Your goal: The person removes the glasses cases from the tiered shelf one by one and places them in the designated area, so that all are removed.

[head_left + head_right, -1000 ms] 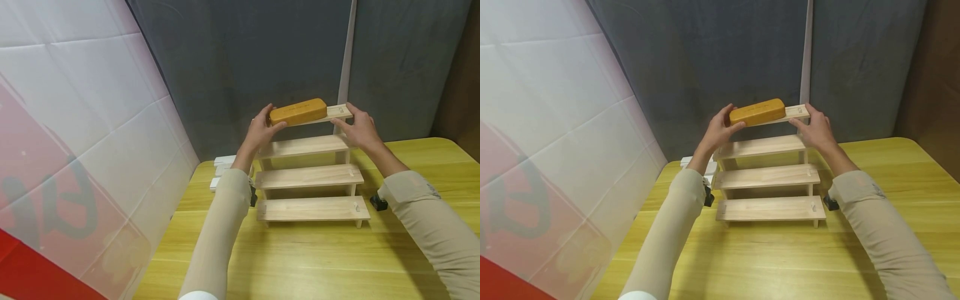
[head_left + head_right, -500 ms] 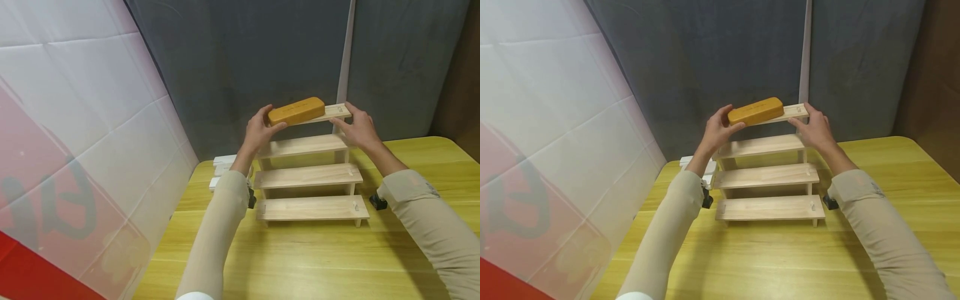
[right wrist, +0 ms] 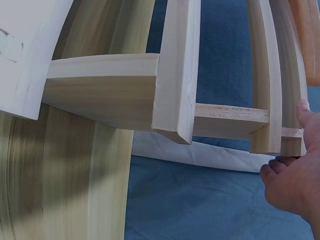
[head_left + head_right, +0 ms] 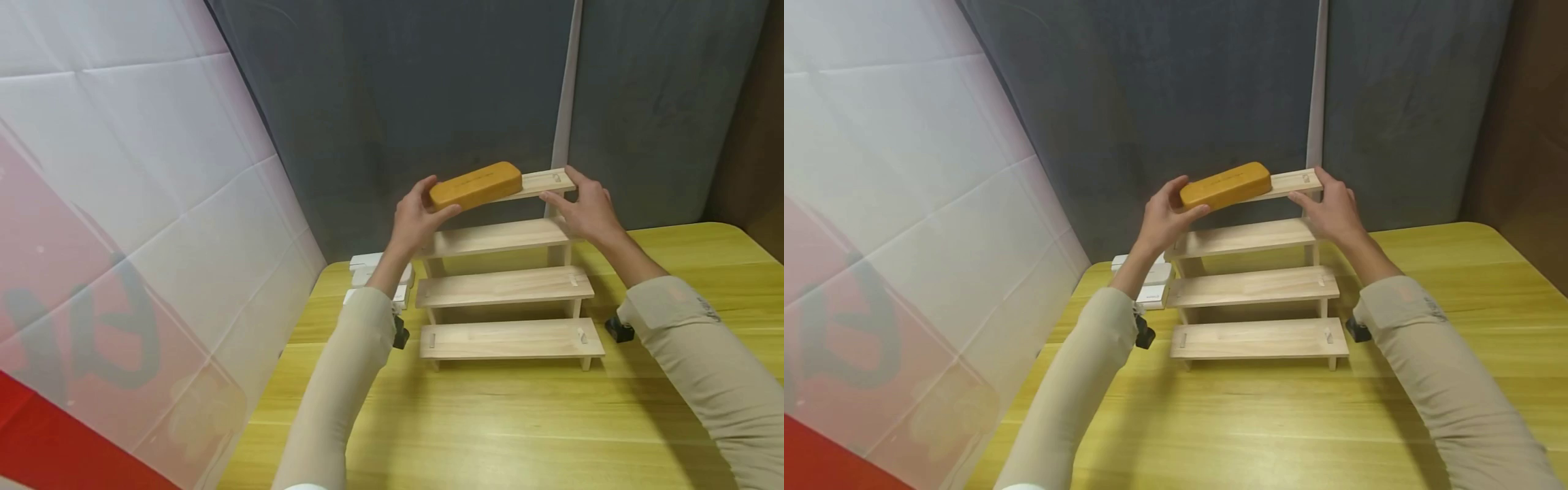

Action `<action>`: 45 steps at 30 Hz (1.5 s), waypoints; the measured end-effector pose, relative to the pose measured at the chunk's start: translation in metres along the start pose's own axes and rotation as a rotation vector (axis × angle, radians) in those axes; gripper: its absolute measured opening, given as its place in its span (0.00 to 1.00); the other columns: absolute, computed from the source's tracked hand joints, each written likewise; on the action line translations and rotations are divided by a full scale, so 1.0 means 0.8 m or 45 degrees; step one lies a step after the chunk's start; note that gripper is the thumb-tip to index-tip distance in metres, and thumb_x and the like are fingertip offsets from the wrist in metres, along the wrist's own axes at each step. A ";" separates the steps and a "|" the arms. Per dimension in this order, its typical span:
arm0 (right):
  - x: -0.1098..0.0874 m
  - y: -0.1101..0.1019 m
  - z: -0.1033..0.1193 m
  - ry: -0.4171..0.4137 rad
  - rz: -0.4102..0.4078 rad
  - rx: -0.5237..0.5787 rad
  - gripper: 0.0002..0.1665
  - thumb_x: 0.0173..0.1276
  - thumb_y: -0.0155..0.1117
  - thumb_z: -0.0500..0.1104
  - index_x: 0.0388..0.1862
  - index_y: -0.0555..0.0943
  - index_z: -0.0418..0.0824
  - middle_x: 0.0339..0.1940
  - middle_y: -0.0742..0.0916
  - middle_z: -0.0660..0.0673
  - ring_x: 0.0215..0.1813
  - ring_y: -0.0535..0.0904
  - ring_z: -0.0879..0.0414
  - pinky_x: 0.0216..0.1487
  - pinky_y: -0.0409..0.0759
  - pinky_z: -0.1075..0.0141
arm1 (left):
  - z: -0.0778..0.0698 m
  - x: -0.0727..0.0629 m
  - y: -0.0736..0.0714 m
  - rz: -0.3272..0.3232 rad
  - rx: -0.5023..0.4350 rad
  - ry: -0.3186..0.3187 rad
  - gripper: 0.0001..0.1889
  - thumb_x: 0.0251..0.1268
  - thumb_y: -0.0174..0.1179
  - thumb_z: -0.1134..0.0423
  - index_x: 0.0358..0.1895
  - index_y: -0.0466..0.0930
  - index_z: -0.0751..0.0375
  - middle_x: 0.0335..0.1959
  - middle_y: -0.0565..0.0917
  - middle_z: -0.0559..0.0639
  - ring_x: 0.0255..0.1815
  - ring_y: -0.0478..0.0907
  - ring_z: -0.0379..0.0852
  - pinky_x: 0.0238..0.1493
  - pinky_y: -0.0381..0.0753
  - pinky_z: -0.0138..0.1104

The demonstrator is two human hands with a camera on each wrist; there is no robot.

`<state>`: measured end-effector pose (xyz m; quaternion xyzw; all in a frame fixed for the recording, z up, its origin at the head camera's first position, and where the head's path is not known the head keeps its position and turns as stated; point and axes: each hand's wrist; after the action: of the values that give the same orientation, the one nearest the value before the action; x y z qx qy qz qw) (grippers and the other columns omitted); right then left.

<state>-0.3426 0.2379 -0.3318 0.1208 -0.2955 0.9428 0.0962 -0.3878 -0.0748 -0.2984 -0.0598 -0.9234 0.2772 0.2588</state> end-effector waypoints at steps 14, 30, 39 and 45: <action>0.000 0.001 0.000 -0.008 0.000 0.003 0.53 0.83 0.58 0.61 0.89 0.45 0.37 0.86 0.56 0.29 0.85 0.47 0.30 0.82 0.48 0.34 | 0.024 -0.018 -0.028 -0.059 -0.044 0.006 0.43 0.64 0.79 0.57 0.79 0.67 0.63 0.72 0.79 0.55 0.66 0.81 0.48 0.66 0.80 0.37; 0.001 0.000 -0.002 -0.020 0.001 -0.015 0.53 0.83 0.58 0.61 0.89 0.45 0.37 0.86 0.56 0.29 0.85 0.48 0.29 0.82 0.49 0.33 | 0.061 -0.051 -0.066 -0.202 -0.111 0.045 0.44 0.64 0.79 0.61 0.79 0.66 0.67 0.72 0.78 0.57 0.70 0.78 0.51 0.74 0.74 0.41; 0.003 0.002 -0.005 -0.014 0.006 -0.001 0.53 0.83 0.58 0.60 0.89 0.44 0.38 0.86 0.56 0.30 0.85 0.47 0.29 0.82 0.48 0.34 | 0.084 -0.069 -0.090 -0.289 -0.120 0.067 0.41 0.64 0.78 0.63 0.78 0.69 0.66 0.71 0.79 0.57 0.69 0.79 0.50 0.74 0.75 0.45; 0.004 0.004 -0.005 -0.025 0.005 0.003 0.52 0.83 0.58 0.60 0.89 0.45 0.38 0.86 0.57 0.29 0.85 0.48 0.29 0.82 0.48 0.33 | 0.096 -0.083 -0.107 -0.312 -0.142 0.071 0.40 0.64 0.78 0.65 0.77 0.69 0.68 0.71 0.79 0.59 0.69 0.79 0.52 0.74 0.74 0.45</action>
<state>-0.3469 0.2384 -0.3358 0.1296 -0.2954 0.9421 0.0915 -0.3671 -0.2006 -0.3358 0.0314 -0.9301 0.1899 0.3127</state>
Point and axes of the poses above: each hand's wrist, its own x-axis towards the middle knuckle, its own y-axis out of the palm, z = x × y
